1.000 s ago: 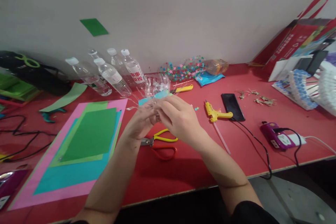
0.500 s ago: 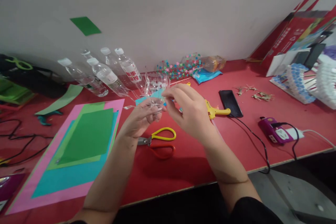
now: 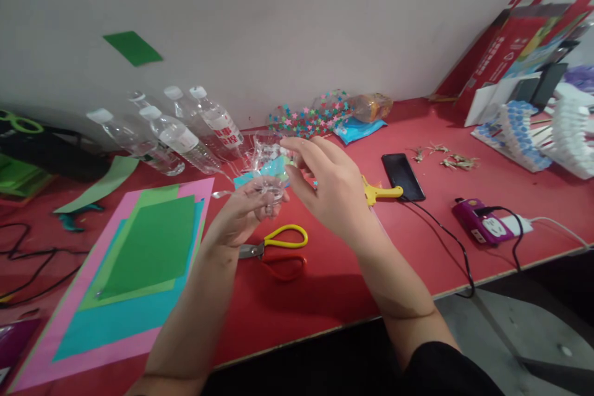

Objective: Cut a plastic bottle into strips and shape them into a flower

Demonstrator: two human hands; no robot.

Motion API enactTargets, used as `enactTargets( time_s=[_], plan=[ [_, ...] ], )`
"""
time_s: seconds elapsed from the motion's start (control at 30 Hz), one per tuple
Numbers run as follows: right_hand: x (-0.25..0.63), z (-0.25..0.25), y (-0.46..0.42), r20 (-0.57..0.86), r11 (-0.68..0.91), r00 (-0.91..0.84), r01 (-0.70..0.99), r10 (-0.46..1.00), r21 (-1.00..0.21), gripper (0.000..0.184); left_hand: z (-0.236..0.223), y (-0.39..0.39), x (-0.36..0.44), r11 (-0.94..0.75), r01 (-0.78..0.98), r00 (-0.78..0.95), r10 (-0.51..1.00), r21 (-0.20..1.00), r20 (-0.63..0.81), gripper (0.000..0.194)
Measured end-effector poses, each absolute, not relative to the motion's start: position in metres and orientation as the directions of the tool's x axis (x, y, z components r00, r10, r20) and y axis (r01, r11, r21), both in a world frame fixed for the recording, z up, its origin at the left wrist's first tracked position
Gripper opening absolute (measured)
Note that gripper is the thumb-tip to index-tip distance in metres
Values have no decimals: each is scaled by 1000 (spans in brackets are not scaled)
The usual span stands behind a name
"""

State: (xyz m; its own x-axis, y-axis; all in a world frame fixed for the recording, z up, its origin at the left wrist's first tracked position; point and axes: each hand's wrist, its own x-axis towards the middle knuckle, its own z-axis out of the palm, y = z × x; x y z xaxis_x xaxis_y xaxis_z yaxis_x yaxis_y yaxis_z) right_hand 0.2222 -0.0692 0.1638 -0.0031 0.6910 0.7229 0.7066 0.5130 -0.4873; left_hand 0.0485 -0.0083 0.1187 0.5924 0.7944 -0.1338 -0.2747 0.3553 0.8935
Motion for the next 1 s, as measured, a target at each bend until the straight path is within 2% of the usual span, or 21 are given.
enactTargets(
  time_s=[0.37, 0.7, 0.87, 1.0],
  plan=[
    [222, 165, -70, 726, 510, -12, 720, 688, -471, 27, 119, -7, 49, 363, -252, 595, 789, 897, -152, 36],
    [220, 164, -70, 752, 488, 46, 734, 657, -472, 12, 120, -7, 51, 372, -245, 565, 805, 895, -181, 33],
    [218, 166, -72, 757, 560, 20, 661, 653, -500, 14, 122, -7, 51, 416, -262, 575, 792, 871, -205, 31],
    [215, 163, -75, 700, 586, -19, 563, 714, -583, 10, 120, -6, 48, 426, -298, 615, 770, 854, -169, 28]
  ],
)
